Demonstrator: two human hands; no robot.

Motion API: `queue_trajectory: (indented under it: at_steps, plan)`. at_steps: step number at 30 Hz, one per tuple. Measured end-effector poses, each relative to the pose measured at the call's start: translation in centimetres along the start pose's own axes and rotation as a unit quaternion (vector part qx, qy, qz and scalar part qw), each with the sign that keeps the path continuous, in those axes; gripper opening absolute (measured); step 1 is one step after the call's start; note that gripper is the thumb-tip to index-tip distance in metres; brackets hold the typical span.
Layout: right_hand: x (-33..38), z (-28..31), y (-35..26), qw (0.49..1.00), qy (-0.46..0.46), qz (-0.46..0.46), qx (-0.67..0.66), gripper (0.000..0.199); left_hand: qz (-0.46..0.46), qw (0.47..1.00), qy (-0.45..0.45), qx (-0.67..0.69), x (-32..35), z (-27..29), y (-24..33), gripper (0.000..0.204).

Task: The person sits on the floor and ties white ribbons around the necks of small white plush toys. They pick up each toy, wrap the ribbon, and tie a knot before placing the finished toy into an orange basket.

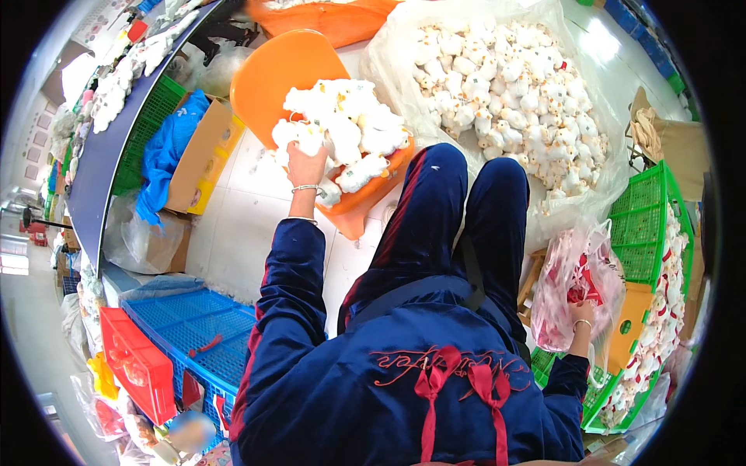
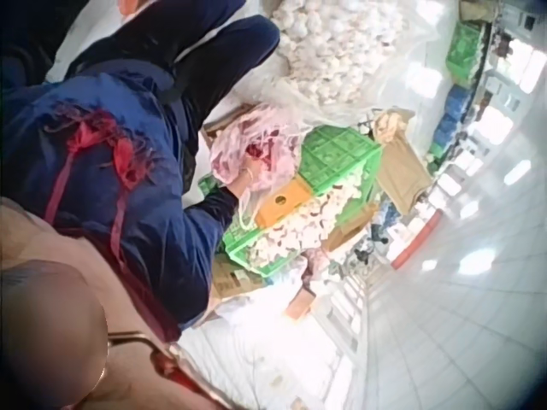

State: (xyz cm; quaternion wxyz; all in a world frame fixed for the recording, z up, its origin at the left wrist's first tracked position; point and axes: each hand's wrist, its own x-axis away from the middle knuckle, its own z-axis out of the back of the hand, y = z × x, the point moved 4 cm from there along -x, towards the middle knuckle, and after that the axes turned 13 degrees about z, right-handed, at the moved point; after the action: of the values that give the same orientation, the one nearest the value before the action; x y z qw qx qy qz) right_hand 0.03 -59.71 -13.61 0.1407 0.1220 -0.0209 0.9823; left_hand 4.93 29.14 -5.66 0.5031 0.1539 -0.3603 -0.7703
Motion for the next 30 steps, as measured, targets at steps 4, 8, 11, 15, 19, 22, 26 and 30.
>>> queue_trajectory:
  at_steps: [4,8,11,15,19,22,26,30]
  plan:
    - [-1.5,-1.4,2.8,0.997,-0.015,0.081,-0.004,0.025,-0.039,0.972,0.022,0.23,-3.1,-1.3,-3.6,0.088]
    - [-1.0,-0.6,1.6,0.988,0.086,0.078,-0.098,0.028,-0.029,0.943,0.019,0.33,0.2,4.4,-1.4,0.071]
    - [-2.3,2.5,5.3,0.968,0.146,0.144,-0.147,0.029,-0.074,0.9,-0.048,0.426,3.7,5.4,1.5,0.054]
    - [-1.8,6.2,2.4,0.967,0.118,0.151,-0.17,0.03,-0.056,0.955,-0.246,0.154,12.2,6.2,3.9,0.041]
    - [-0.1,14.0,2.9,0.964,0.176,0.142,-0.14,0.034,-0.301,0.745,-0.571,0.17,23.0,0.7,6.4,0.048]
    - [3.0,19.8,-7.2,0.894,0.241,0.248,-0.284,0.036,-0.541,0.66,-0.515,0.081,28.7,-2.3,7.4,0.047]
    - [7.9,23.7,-22.4,0.87,0.036,0.325,-0.37,0.034,-0.615,0.641,-0.459,-0.011,31.3,-4.1,8.4,0.051]
    - [10.9,20.6,-30.5,0.722,-0.147,0.445,-0.509,0.029,-0.611,0.661,-0.425,-0.092,31.8,-5.1,8.2,0.057]
